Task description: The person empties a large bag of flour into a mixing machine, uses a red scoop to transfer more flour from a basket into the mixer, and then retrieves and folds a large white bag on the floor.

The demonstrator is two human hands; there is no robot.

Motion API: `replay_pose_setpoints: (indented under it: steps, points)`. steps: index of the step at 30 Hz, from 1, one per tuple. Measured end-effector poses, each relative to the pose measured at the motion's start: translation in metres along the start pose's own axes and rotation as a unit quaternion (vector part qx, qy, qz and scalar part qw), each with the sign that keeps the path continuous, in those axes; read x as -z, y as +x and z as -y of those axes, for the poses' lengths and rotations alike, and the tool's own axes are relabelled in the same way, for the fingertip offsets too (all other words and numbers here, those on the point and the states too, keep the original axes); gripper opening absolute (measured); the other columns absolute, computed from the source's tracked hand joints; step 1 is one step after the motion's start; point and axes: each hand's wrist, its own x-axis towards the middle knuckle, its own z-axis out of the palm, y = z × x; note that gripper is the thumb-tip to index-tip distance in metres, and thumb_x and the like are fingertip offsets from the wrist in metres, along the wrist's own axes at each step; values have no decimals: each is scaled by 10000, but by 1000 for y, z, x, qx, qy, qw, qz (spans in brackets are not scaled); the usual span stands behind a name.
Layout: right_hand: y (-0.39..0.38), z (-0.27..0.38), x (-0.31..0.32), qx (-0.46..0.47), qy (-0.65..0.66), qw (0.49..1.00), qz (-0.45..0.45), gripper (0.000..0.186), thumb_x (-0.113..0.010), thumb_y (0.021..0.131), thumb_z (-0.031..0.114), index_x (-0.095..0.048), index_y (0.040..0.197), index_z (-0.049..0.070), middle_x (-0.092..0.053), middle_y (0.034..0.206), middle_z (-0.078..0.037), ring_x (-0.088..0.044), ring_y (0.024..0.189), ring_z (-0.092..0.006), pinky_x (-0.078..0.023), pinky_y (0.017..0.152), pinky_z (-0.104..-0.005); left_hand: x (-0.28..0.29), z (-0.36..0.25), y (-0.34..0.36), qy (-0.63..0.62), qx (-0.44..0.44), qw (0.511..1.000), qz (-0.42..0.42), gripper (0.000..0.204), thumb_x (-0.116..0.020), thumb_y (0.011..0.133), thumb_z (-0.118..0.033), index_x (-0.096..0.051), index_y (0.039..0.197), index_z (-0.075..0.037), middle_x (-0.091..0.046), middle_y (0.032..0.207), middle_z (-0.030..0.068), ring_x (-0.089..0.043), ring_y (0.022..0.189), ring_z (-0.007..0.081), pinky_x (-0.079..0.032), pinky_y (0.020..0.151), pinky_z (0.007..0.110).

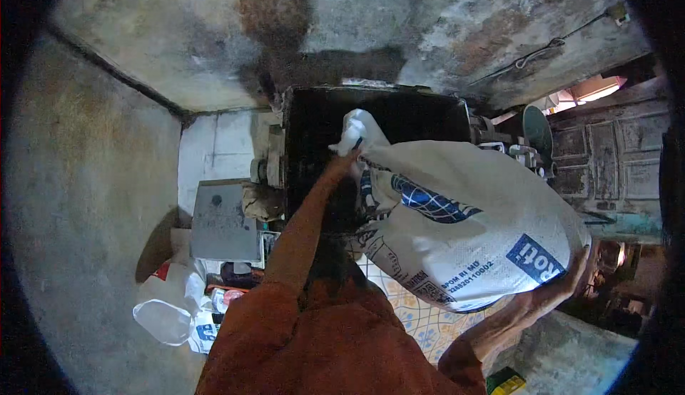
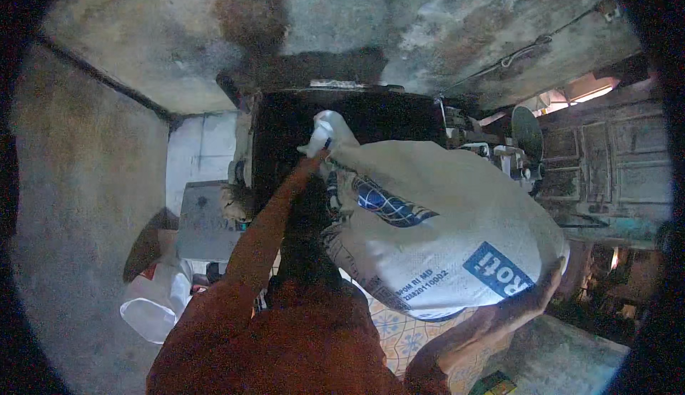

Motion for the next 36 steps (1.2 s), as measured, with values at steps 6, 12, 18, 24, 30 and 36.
replay_pose_setpoints:
  steps: [6,12,18,24,30,36]
  points:
    - [2,6,-18,-180,181,965,60,514,-585,866,359,-525,1232,4,-567,1203,-174,-560,1084,-310,-469,910,-437,6,-50,-27,502,-40,864,-15,650,-632,834,-286,-373,1369,-23,-408,1367,239,-313,1323,390,-232,1111,415]
    - [-18,32,-39,-244,245,935,82,479,-612,843,276,-530,1214,-16,-606,1131,-161,-611,999,-266,-509,860,-385,-62,-236,-188,219,-396,874,178,954,-781,691,-269,-241,1418,33,-280,1450,240,-267,1361,340,-222,1110,420]
    - [-8,45,-42,-272,223,914,204,390,-629,821,176,-559,1133,-48,-633,1027,-131,-630,881,-199,-513,790,-311,-159,-283,-242,297,-474,809,180,1169,-823,552,-313,-134,1435,23,-281,1419,275,-262,1344,388,-189,1095,520]
    - [12,60,-51,-271,149,883,352,280,-645,814,217,-647,954,-25,-662,839,-86,-625,729,-152,-479,652,-253,-185,-290,-230,390,-436,808,72,722,-818,523,-207,-457,1117,-14,-532,1045,208,-527,998,402,-439,834,446]
    - [29,15,-91,-70,-85,914,391,445,-664,749,407,-666,857,-25,-654,842,-243,-645,784,-380,-504,727,-419,-173,-272,-173,349,-634,689,44,469,-772,633,-200,-526,982,-6,-594,897,170,-598,859,380,-481,723,414]
    - [-34,10,-85,124,84,960,235,436,-630,830,295,-558,1141,-2,-540,1176,-258,-531,1106,-393,-441,897,-447,-116,-232,-89,254,-532,808,-3,335,-759,713,-241,-582,844,11,-628,760,167,-625,700,367,-486,644,402]
